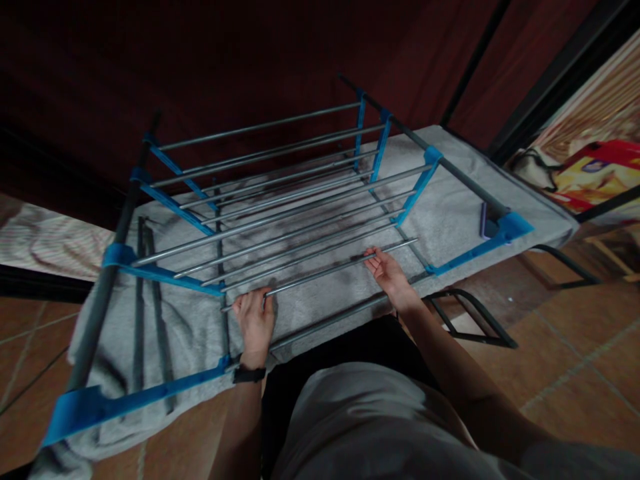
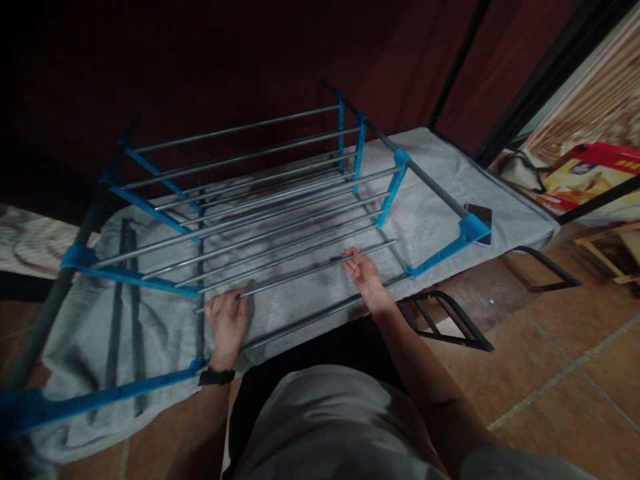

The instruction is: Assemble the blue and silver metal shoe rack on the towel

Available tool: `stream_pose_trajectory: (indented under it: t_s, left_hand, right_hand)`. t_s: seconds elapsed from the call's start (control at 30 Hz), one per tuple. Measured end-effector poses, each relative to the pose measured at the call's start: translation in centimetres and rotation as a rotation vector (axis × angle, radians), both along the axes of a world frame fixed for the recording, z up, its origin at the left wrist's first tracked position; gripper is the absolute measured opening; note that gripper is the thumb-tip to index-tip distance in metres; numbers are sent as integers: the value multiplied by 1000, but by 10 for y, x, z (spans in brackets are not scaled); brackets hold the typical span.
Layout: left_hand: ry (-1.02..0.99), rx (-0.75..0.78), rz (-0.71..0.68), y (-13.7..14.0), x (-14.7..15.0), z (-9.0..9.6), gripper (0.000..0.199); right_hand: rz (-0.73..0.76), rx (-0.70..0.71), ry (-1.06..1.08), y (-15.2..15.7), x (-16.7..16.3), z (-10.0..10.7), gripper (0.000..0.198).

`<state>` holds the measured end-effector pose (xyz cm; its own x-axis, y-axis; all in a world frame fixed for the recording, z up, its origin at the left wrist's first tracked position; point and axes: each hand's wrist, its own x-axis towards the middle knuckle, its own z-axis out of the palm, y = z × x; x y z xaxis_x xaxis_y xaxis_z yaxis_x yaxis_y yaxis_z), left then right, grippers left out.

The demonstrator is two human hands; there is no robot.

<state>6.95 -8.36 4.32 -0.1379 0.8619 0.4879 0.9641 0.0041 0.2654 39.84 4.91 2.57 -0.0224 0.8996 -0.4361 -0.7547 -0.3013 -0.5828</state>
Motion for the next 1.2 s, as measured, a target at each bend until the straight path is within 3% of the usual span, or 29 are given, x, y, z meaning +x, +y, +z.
stream_pose_trajectory:
  t_s: [0.97, 1.2]
  left_hand:
    - [-57, -91, -89, 1, 3, 2, 30]
    - [-38, -137, -83, -1, 3, 2, 30]
  right_hand:
    - [-104, 29, 9, 0, 2, -5, 14]
    - [-55, 43, 6, -1, 2, 3, 4]
